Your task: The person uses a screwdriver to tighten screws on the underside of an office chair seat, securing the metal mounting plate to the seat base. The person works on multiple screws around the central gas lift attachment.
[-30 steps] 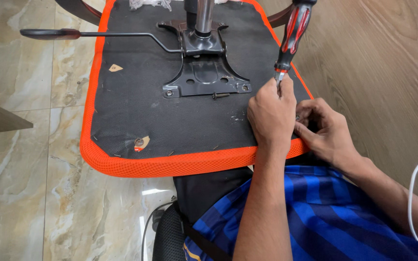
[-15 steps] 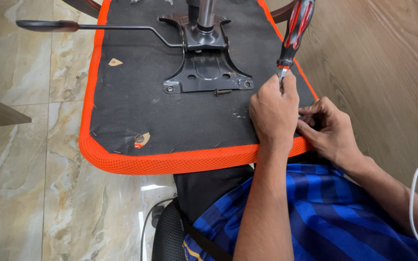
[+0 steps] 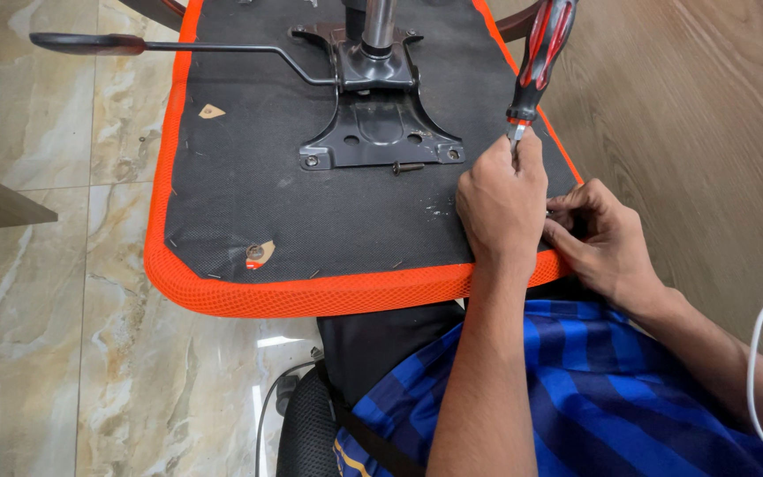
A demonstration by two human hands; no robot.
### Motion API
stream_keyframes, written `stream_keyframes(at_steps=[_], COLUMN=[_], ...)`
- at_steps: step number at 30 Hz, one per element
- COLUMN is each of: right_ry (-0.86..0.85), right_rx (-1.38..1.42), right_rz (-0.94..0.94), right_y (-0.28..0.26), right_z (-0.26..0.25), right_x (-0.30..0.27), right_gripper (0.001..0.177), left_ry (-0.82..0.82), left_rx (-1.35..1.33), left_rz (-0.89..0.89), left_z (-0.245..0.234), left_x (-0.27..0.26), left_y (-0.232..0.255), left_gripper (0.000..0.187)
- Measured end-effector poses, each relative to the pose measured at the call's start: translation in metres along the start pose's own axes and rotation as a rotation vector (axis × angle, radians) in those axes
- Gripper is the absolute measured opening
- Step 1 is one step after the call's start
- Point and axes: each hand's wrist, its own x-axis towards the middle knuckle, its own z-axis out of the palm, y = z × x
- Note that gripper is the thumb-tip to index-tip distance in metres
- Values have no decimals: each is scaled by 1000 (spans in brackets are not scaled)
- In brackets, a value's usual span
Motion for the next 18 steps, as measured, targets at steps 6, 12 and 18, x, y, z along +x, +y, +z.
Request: stream_keyframes(at_steps=[6, 12, 18], right_ry=[-41, -15, -61], right_rx=[-85, 5, -62], right_rz=[-11, 9, -15], right_y=[-5, -5, -15], right_z=[-6, -2, -7], right_x=[-1, 1, 2], right_gripper=[30, 18, 38], left_ry=[-18, -71, -59], left_rx=[-20, -32, -21], left_rz=[0, -74, -39], left_z=[-2, -3, -4], left_x=[-1, -1, -1], left_y=[1, 3, 3], left_gripper=[43, 46, 45])
